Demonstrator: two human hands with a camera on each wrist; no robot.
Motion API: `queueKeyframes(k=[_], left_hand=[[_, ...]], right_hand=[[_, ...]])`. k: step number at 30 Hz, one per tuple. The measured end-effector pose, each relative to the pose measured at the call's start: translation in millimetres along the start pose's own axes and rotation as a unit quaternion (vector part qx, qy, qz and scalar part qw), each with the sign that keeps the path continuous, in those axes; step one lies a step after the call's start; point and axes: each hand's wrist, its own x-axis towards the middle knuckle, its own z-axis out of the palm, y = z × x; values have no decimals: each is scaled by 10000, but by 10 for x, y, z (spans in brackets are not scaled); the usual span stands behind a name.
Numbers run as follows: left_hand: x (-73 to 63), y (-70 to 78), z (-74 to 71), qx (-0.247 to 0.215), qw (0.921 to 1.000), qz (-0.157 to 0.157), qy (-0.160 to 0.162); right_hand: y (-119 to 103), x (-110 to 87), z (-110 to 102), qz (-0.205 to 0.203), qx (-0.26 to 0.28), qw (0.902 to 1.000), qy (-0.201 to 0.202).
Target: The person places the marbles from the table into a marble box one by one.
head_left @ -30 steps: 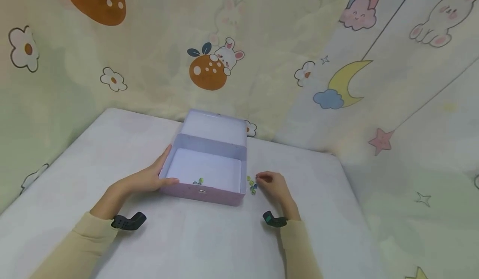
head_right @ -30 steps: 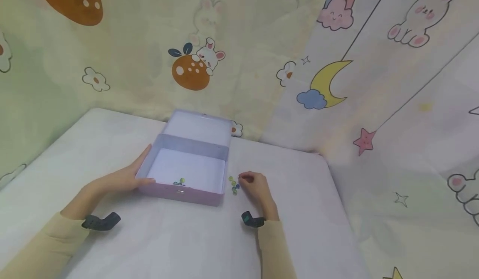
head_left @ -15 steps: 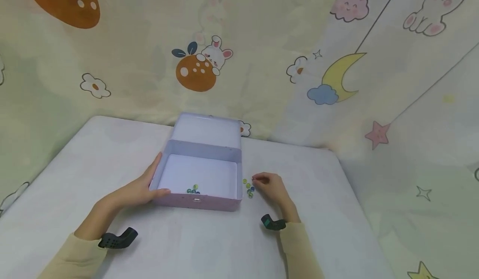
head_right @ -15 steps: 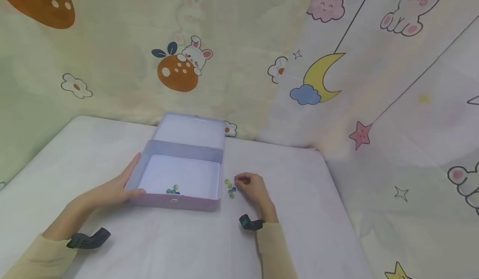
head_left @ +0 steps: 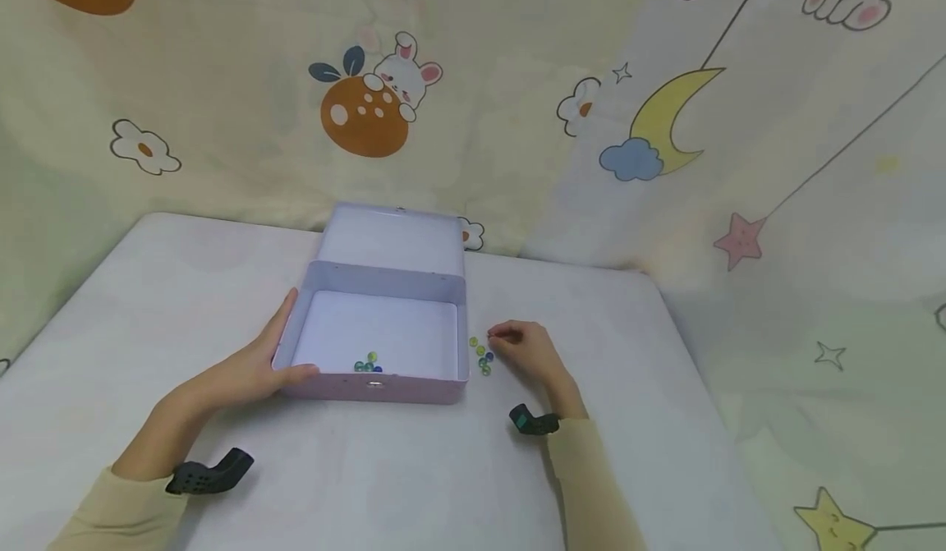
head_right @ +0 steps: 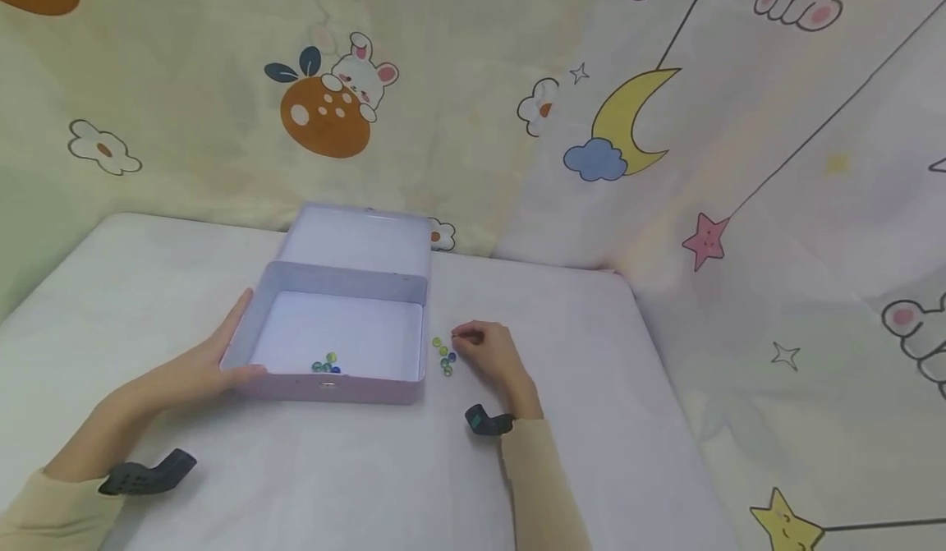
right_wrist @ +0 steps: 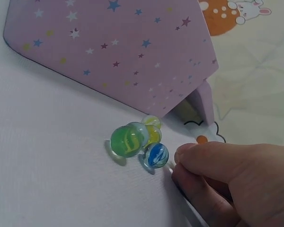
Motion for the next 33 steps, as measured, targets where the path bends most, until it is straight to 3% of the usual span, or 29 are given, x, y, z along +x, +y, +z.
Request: queueKeyframes(k=[6,16,25,33], left_hand=[[26,21,50,-12,10000,33,41],[-134,-41,191,-179,9996,201,118],[-153,-18,150,-145,9996,180,131],[-91,14,74,-107,9994,257,199]], right_hand=[[42,-35,-11,71,-21,9999,-75],[79,-224,58,16,-35,9998,-173],[54,-214,55,-88,149,9998,-123],[18,-136,8,-201,385,9990,114]])
